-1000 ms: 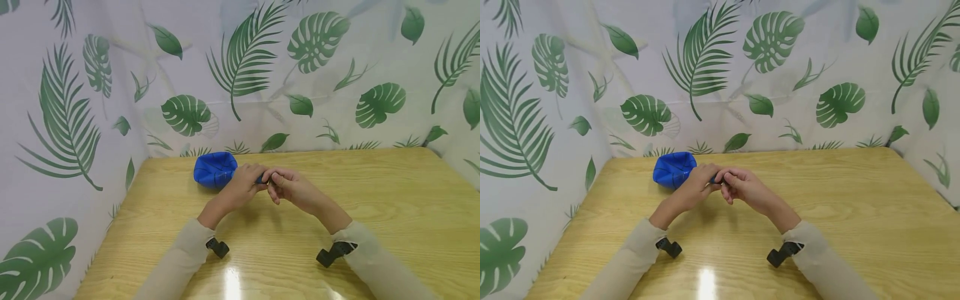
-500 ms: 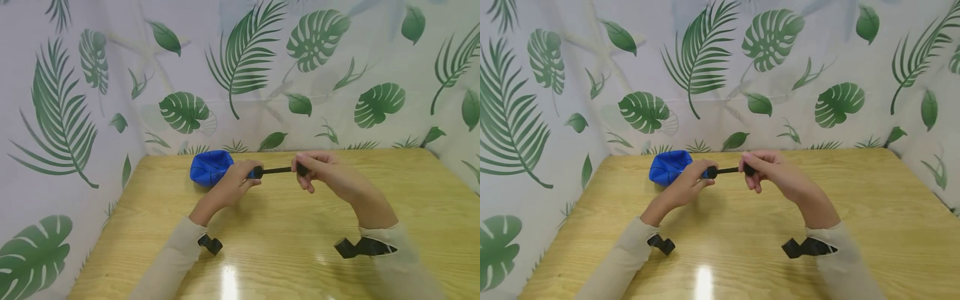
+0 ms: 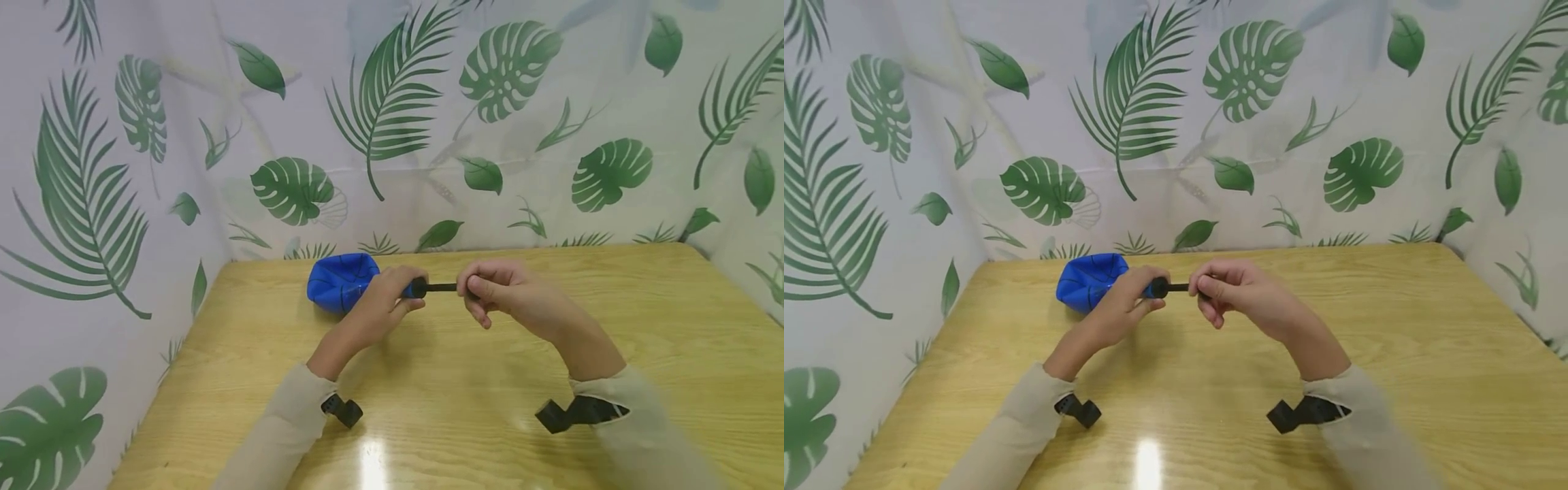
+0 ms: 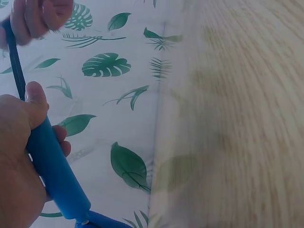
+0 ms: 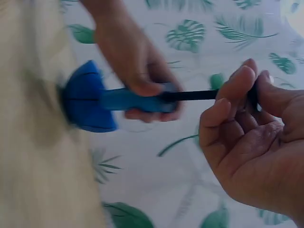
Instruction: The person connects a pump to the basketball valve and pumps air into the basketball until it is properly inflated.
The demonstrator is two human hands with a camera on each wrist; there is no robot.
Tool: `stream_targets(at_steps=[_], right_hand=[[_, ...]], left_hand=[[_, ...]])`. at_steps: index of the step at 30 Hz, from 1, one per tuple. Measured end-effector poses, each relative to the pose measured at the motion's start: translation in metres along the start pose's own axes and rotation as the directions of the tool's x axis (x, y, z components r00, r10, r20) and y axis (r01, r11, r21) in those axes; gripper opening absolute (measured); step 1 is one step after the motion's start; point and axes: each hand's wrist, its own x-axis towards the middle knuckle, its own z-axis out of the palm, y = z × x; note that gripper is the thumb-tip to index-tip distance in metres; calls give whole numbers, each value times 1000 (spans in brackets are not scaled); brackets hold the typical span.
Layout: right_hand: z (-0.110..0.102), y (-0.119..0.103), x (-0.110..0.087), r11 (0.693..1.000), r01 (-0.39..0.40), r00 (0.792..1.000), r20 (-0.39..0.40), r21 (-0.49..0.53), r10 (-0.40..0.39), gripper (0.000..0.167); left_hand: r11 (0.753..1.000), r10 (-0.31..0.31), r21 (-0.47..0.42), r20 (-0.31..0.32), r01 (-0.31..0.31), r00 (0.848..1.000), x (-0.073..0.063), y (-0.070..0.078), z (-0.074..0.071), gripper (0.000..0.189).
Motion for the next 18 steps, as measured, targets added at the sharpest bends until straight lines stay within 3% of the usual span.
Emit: stream_targets(at_steps=[4, 9, 14, 18], right_hand=[[11, 28, 14, 995, -34, 999, -22, 92, 36, 25], [23, 45, 24, 989, -94, 991, -88, 118, 104, 28], [21, 41, 22, 983, -179, 975, -124, 42, 183, 29], [11, 28, 15, 968, -246, 968, -70, -58, 242, 28]], left_hand=[[999, 35, 35, -26, -34, 999, 0, 3, 4, 30], [994, 35, 104, 19, -37, 999, 1, 6, 10, 31], [990, -2, 139, 63, -6, 998, -2, 8, 12, 33], [987, -11, 163, 117, -8, 993, -3, 6, 12, 34]])
